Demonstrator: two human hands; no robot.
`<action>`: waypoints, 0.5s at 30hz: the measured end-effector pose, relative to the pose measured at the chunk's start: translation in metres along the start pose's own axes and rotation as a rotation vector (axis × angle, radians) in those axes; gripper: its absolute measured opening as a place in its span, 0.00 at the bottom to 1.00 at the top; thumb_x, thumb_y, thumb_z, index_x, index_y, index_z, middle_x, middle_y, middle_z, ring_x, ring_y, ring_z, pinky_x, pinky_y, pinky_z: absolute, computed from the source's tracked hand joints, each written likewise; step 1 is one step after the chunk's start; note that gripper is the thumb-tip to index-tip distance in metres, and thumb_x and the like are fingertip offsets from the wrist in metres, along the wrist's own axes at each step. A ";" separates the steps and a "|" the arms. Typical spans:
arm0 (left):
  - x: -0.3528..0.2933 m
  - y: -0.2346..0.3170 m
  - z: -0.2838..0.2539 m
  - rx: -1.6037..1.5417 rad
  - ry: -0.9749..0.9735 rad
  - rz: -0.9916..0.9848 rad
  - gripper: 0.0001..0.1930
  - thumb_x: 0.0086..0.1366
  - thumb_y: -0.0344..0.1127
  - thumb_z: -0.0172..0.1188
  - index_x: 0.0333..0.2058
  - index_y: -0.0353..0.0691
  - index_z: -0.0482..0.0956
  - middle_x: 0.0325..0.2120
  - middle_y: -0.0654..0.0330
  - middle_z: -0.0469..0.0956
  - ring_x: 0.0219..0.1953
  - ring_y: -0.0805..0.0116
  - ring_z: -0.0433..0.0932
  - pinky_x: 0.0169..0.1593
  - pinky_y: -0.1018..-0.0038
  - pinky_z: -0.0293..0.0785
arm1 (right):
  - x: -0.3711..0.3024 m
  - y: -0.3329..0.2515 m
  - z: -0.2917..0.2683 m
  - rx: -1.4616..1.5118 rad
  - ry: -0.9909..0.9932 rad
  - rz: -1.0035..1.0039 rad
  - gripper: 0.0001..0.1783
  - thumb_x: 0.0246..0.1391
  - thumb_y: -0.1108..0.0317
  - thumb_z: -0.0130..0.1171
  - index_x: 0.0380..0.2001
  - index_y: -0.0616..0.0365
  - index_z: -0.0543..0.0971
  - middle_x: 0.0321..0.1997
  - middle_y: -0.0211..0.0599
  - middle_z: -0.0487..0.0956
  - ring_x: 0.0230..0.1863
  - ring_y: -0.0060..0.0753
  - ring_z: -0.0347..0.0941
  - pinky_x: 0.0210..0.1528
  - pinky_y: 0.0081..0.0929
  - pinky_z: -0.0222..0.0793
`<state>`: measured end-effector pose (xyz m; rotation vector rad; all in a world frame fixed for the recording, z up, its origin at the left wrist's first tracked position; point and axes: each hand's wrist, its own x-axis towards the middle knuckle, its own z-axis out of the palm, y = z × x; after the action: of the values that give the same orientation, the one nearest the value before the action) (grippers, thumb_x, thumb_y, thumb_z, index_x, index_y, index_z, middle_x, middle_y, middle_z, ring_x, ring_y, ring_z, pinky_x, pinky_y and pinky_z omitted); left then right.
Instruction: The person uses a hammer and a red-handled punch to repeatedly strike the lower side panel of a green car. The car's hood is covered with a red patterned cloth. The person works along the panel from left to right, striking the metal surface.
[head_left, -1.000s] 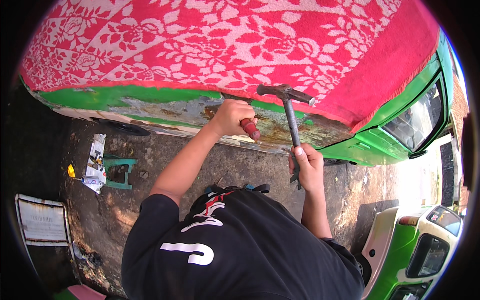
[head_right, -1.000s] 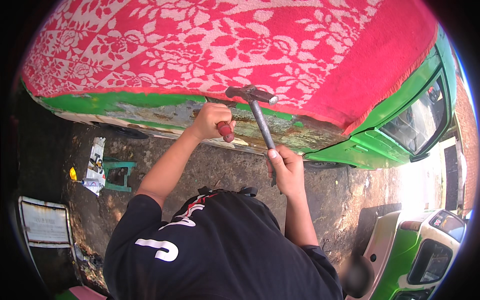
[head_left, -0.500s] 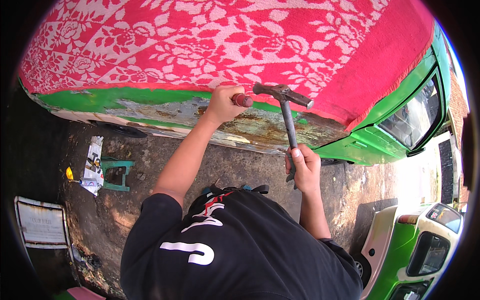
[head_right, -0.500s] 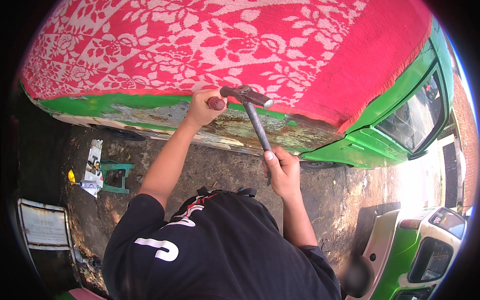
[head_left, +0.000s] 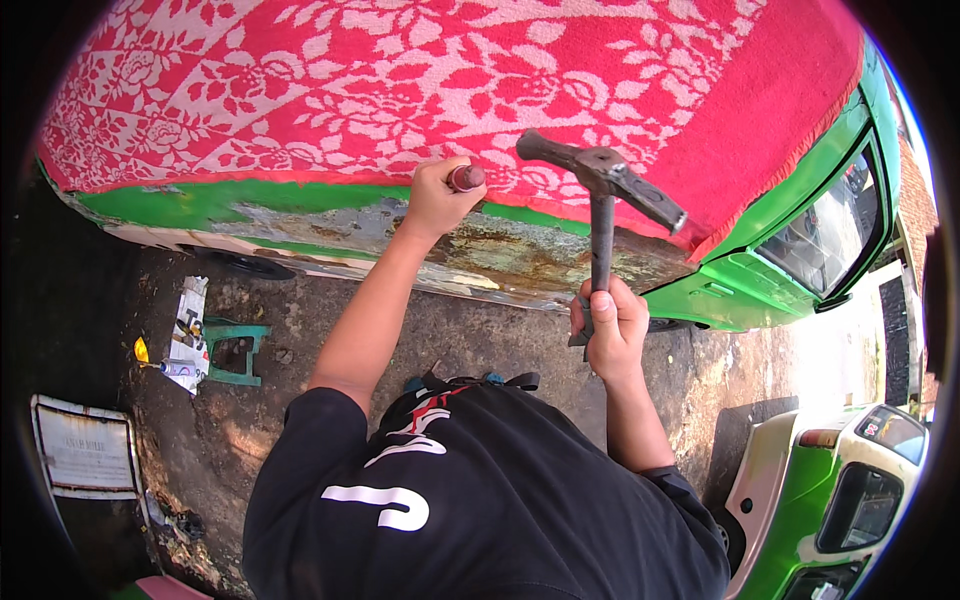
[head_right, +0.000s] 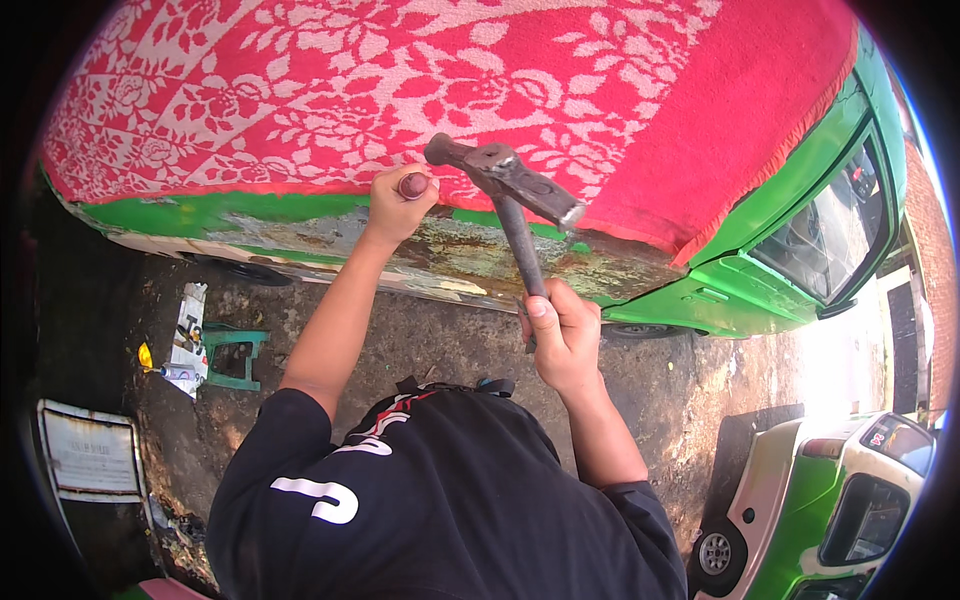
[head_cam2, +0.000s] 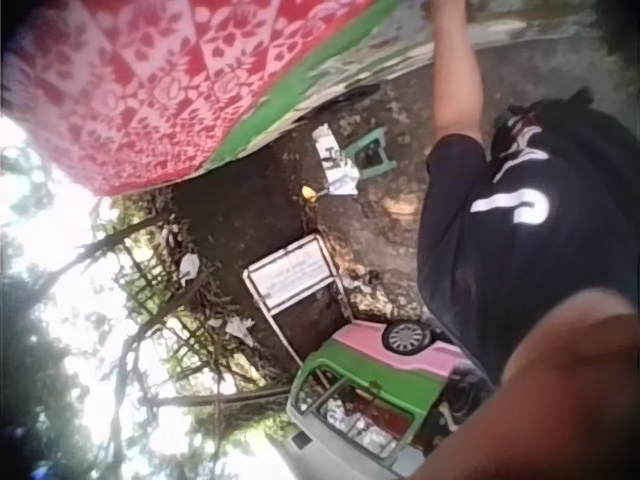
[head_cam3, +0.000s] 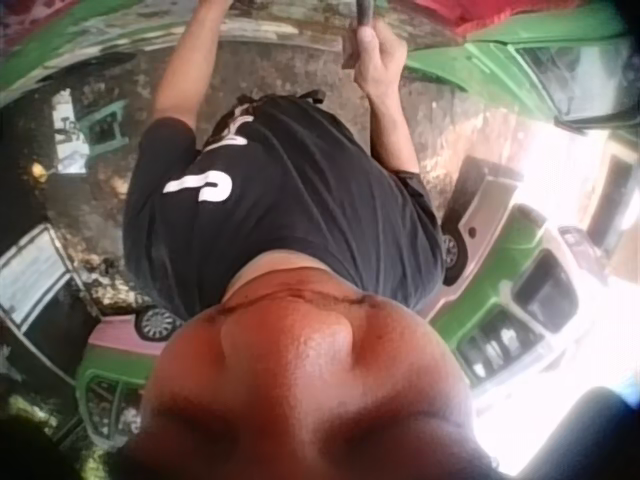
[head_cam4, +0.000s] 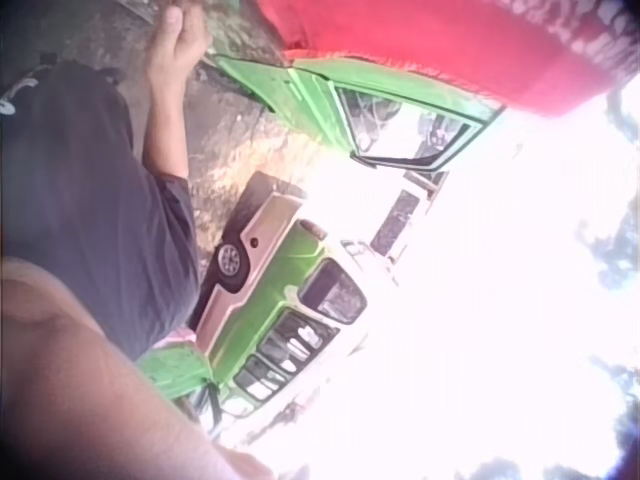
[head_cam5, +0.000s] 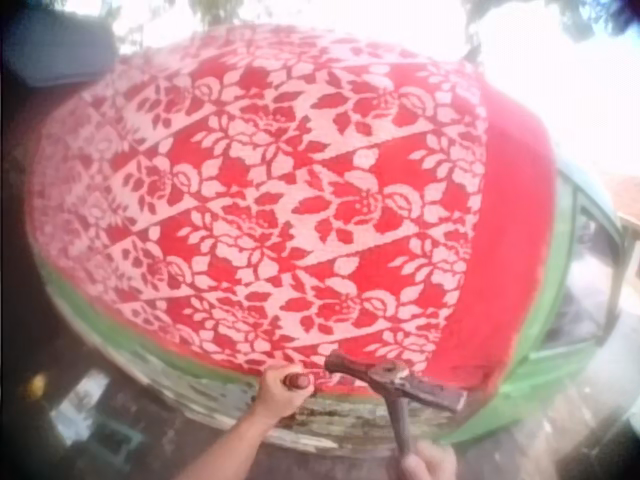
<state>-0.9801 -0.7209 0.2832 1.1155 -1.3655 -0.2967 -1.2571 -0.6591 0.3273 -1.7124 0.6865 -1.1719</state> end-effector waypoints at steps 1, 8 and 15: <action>0.002 0.004 0.000 -0.045 0.020 -0.019 0.08 0.51 0.27 0.65 0.22 0.34 0.74 0.13 0.66 0.64 0.20 0.82 0.61 0.23 0.75 0.60 | 0.004 0.001 -0.001 -0.190 -0.072 0.136 0.19 0.65 0.58 0.54 0.24 0.62 0.73 0.13 0.30 0.70 0.16 0.18 0.66 0.19 0.23 0.61; -0.008 -0.002 -0.001 0.059 0.048 0.022 0.10 0.52 0.27 0.65 0.21 0.35 0.70 0.12 0.60 0.64 0.18 0.76 0.61 0.23 0.73 0.59 | 0.005 0.010 0.011 -0.038 -0.027 0.164 0.20 0.65 0.57 0.53 0.25 0.62 0.74 0.14 0.28 0.70 0.16 0.19 0.66 0.20 0.22 0.61; -0.056 0.011 0.006 0.120 0.028 0.395 0.17 0.44 0.20 0.65 0.16 0.41 0.62 0.13 0.59 0.61 0.17 0.59 0.63 0.21 0.68 0.60 | -0.001 0.023 0.009 0.022 -0.028 0.206 0.20 0.66 0.56 0.52 0.26 0.62 0.74 0.15 0.28 0.71 0.17 0.18 0.66 0.21 0.21 0.63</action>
<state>-1.0042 -0.6769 0.2560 0.9165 -1.5579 0.0887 -1.2478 -0.6642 0.3047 -1.5948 0.8094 -1.0065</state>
